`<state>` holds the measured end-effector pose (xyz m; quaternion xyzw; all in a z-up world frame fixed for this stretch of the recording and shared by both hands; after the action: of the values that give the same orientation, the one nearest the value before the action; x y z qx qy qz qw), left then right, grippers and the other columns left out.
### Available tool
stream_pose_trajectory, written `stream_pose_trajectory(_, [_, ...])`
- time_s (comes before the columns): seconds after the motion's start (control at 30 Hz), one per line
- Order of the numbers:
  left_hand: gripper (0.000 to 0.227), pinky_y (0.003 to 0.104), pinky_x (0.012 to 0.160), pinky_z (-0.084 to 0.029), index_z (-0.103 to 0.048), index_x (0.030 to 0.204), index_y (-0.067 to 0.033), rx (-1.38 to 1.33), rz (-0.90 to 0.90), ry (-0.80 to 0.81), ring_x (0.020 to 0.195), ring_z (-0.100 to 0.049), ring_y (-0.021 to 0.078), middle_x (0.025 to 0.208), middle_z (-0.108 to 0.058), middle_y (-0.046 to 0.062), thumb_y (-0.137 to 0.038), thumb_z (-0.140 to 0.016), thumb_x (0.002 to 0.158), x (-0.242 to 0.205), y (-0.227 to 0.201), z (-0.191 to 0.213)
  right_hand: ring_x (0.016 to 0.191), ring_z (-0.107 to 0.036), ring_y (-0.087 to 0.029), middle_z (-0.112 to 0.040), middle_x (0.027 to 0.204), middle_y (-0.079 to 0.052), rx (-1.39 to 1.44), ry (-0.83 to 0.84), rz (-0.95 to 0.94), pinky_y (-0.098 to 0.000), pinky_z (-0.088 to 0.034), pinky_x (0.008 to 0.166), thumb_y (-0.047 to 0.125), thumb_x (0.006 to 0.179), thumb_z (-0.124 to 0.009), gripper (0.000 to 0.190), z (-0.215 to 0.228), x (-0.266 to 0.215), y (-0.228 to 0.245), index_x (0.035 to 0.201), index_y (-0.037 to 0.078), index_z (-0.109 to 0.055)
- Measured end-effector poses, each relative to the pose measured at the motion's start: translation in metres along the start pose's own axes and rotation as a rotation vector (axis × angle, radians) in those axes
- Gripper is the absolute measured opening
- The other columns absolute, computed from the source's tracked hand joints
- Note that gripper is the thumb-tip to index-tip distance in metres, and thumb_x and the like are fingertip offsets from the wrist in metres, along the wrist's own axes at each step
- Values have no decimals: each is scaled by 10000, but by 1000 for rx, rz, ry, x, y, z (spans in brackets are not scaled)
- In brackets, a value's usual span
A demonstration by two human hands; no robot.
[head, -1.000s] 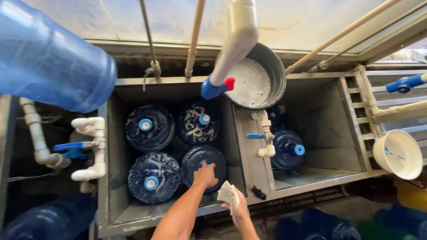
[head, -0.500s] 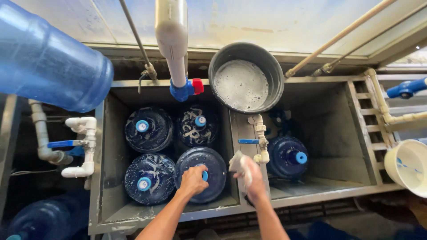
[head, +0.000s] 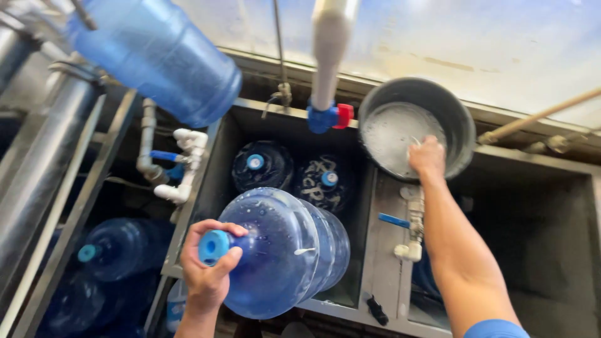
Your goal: The person scrubs the exterior of large blue water jugs with a white cloth in a stainless steel sink. They repeatedly pick up jugs from the floor, scrub them under running water, and place them back down.
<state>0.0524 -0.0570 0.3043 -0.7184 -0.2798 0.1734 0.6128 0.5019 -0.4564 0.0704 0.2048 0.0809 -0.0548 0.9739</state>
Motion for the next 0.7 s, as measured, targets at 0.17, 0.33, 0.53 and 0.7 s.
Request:
stream_pose_trajectory(0.17, [420, 433, 957, -561, -537, 1108, -68, -45, -126, -241, 870, -712, 274, 893, -711, 176, -42, -697, 721, -12, -37, 43, 1516, -280, -397, -276, 1652, -206, -402, 384, -246, -526, -254, 1196, 535, 929, -442, 761, -38, -5, 14, 1609, 204, -353])
stream_pose_trajectory(0.33, [353, 438, 882, -591, -550, 1053, -82, 13, -232, -384, 793, -694, 271, 854, -688, 164, -16, -645, 719, -16, -61, 71, 1275, -605, -391, -644, 1415, -217, -119, 615, 267, -438, -425, 1085, 368, 903, -581, 584, -147, 69, -1, 1371, 21, -627])
stream_pose_trajectory(0.53, [355, 430, 842, -589, -552, 1023, -68, -20, -259, -501, 747, -666, 273, 817, -666, 161, -26, -641, 682, -15, -73, 103, 793, -643, -172, -632, 1048, -80, 1274, 268, 216, -264, -514, 577, 190, 1021, -484, 234, 10, -154, 161, 1204, 89, -589])
stream_pose_trajectory(0.7, [357, 428, 833, -582, -554, 991, -76, -58, -261, -570, 722, -663, 281, 800, -658, 161, 21, -614, 652, -12, -72, 128, 848, -588, -201, -694, 993, -92, 945, 463, 302, -326, -408, 753, 256, 905, -534, 274, -91, -310, 244, 1028, 97, -720])
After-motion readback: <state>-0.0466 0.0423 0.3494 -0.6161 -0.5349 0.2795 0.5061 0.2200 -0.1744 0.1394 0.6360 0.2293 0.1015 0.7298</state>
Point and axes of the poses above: each hand's wrist, its own x-axis towards the middle knuckle, its own z-axis out of the back of the hand, y = z × x, the point moved 8 cm from there along x, towards the middle knuckle
